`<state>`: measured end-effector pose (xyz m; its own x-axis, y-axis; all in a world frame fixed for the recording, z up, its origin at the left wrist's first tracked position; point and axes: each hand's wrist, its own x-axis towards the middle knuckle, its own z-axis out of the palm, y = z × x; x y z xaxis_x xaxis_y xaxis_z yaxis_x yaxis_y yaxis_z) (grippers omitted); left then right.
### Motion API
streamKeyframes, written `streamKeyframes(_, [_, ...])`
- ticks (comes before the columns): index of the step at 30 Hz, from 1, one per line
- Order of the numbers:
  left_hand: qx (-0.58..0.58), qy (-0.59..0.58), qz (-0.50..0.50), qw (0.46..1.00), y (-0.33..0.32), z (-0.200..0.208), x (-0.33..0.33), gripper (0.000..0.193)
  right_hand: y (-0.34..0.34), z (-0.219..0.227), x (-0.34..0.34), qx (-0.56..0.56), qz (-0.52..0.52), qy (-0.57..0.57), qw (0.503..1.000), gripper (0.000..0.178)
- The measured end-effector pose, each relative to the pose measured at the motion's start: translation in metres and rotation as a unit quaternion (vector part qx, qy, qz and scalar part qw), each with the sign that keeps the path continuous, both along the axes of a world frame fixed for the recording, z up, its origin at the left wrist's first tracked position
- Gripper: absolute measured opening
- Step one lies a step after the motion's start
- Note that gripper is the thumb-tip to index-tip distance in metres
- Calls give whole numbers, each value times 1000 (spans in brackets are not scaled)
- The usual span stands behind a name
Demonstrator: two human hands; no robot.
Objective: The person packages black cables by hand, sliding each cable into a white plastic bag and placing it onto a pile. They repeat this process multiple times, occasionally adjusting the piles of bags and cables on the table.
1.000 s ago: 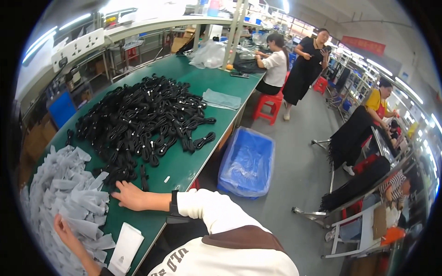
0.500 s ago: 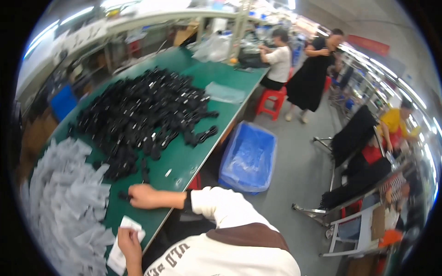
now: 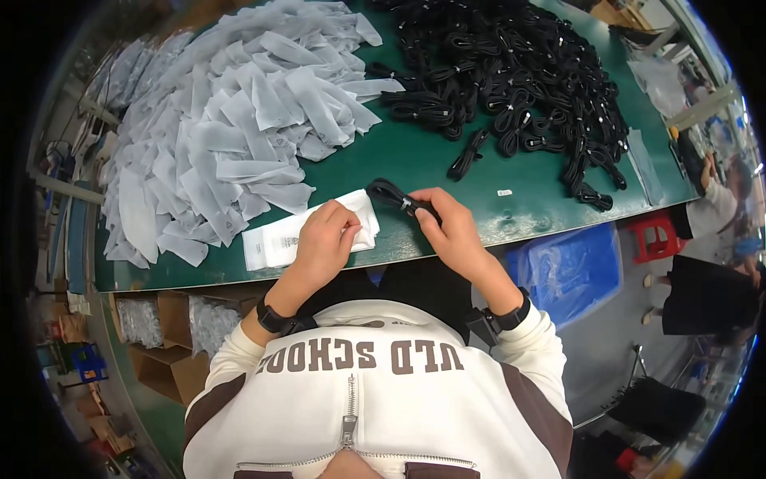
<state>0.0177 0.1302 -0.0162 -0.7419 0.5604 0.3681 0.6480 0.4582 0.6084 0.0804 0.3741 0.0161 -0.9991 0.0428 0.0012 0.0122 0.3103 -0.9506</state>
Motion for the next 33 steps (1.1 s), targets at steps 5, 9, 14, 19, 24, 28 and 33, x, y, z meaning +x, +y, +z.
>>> streamKeyframes(5, [4, 20, -5, 1000, 8, 19, 5, 16, -1, 0, 13, 190, 10, 176, 966, 24])
streamKeyframes(9, [-41, 44, -5, 998, 13, 18, 8, 16, 0, 1, 18, 195, 6, 171, 966, 25])
streamKeyframes(14, [-38, 98, 30, 994, 11, 20, 3, 18, 0, -1, 21, 196, 5, 170, 966, 26])
streamKeyframes(19, [-8, 54, -6, 998, 11, 17, 3, 16, -6, -1, 20, 195, 10, 156, 968, 27])
streamKeyframes(24, [0, 24, 9, 1000, 10, 10, 1, 16, -9, -1, 19, 210, 15, 167, 963, 27])
streamKeyframes(28, [36, -43, 21, 998, 7, 6, -1, 14, -9, -2, 20, 213, 4, 183, 960, 29])
streamKeyframes(33, [32, 18, 35, 999, 13, 16, 3, 12, -12, -7, 18, 221, -12, 228, 948, 30])
